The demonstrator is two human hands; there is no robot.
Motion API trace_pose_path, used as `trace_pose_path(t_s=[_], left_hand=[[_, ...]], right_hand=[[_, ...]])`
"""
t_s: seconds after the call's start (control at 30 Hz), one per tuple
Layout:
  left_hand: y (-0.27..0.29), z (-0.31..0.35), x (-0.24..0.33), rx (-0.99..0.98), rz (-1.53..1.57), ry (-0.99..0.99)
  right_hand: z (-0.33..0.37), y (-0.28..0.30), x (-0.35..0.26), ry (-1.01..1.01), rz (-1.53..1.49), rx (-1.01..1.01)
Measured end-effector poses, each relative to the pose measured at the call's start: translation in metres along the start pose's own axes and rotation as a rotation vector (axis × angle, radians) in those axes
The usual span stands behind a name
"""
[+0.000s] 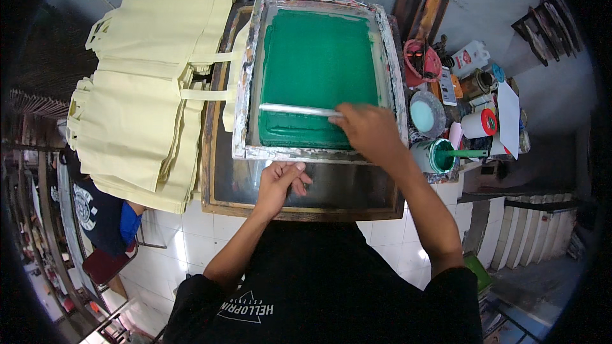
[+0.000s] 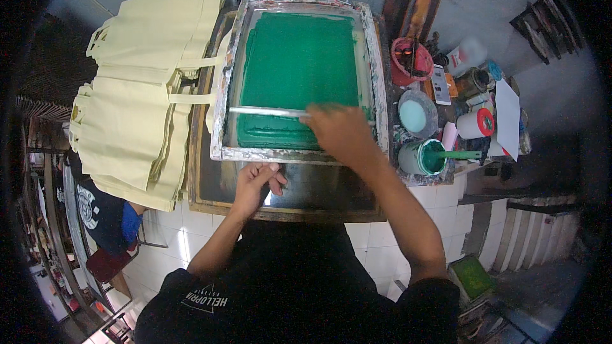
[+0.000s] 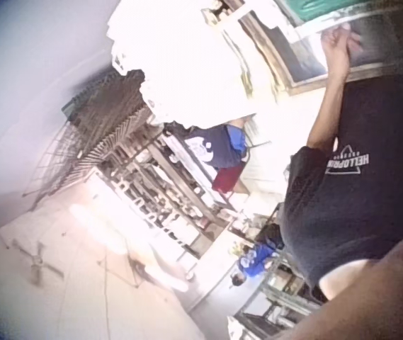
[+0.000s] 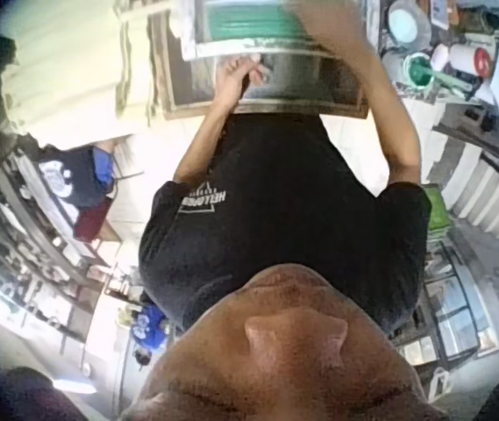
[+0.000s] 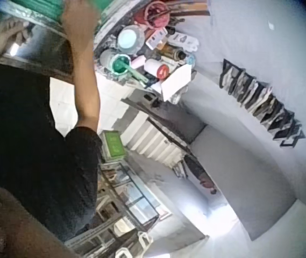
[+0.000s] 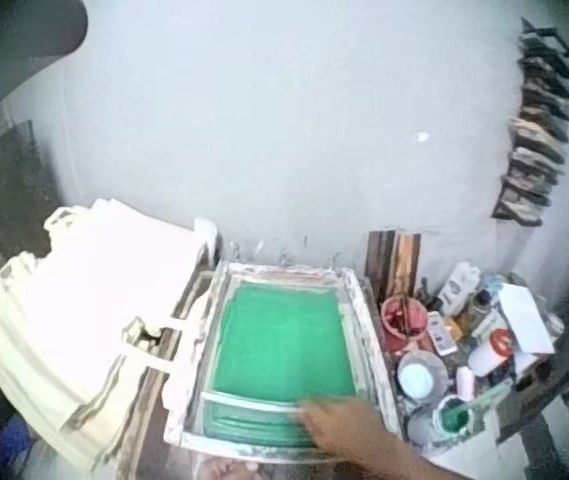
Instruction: The person performs screen printing by placing a bag on the printing bed, lowering the screen, applying green ink with a squeegee, lifting the screen, and moving the printed bag to a stack.
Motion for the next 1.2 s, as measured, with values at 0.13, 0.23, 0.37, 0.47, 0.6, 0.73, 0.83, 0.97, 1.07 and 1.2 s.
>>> trace_pose_path(t_s=[0.13,0.23,0.37,0.47,0.6,0.73,0.83,0.97,1.07,1.2], left_hand=[[-0.001,-0.002,0.004,-0.005,0.005,-0.007],[-0.002,-0.002,0.004,0.012,0.014,-0.003],[-0.001,-0.001,0.003,0.024,0.047,-0.011],[0.001,0.000,0.001,0.044,0.048,0.013],[0.003,0.000,0.000,0.056,0.030,0.038],[0.003,0.001,-0.001,0.007,0.055,0.124],[0.004,0.003,-0.003,-0.003,0.244,0.264],[-0.006,0.009,0.005,0.010,0.456,0.320],[-0.022,0.013,0.015,-0.170,0.312,0.434],[-0.034,-0.031,0.082,-0.316,-0.158,0.122]], right_hand=[[0.001,0.016,0.008,-0.028,-0.054,-0.145],[0.016,0.008,-0.008,-0.006,-0.035,-0.230],[0.021,0.006,-0.020,0.059,-0.097,-0.021],[-0.002,-0.015,0.007,0.062,0.003,-0.074],[-0.074,-0.039,0.070,0.022,0.128,-0.145],[-0.167,-0.046,0.131,0.026,0.164,-0.143],[-0.211,-0.054,0.169,-0.032,-0.006,-0.245],[-0.233,-0.047,0.188,-0.052,-0.125,-0.195],[-0.232,-0.054,0.191,-0.107,0.077,-0.218],[-0.218,-0.049,0.172,-0.107,0.355,-0.004]])
Point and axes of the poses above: each hand's wrist, its own z-axis away from the middle knuckle, its own y-axis out of the back of the hand, x = y × z, the point moved 10 cm from there along -z, towards the middle knuckle, and after that the axes turned 5 degrees about z, right-handed, at the moved point
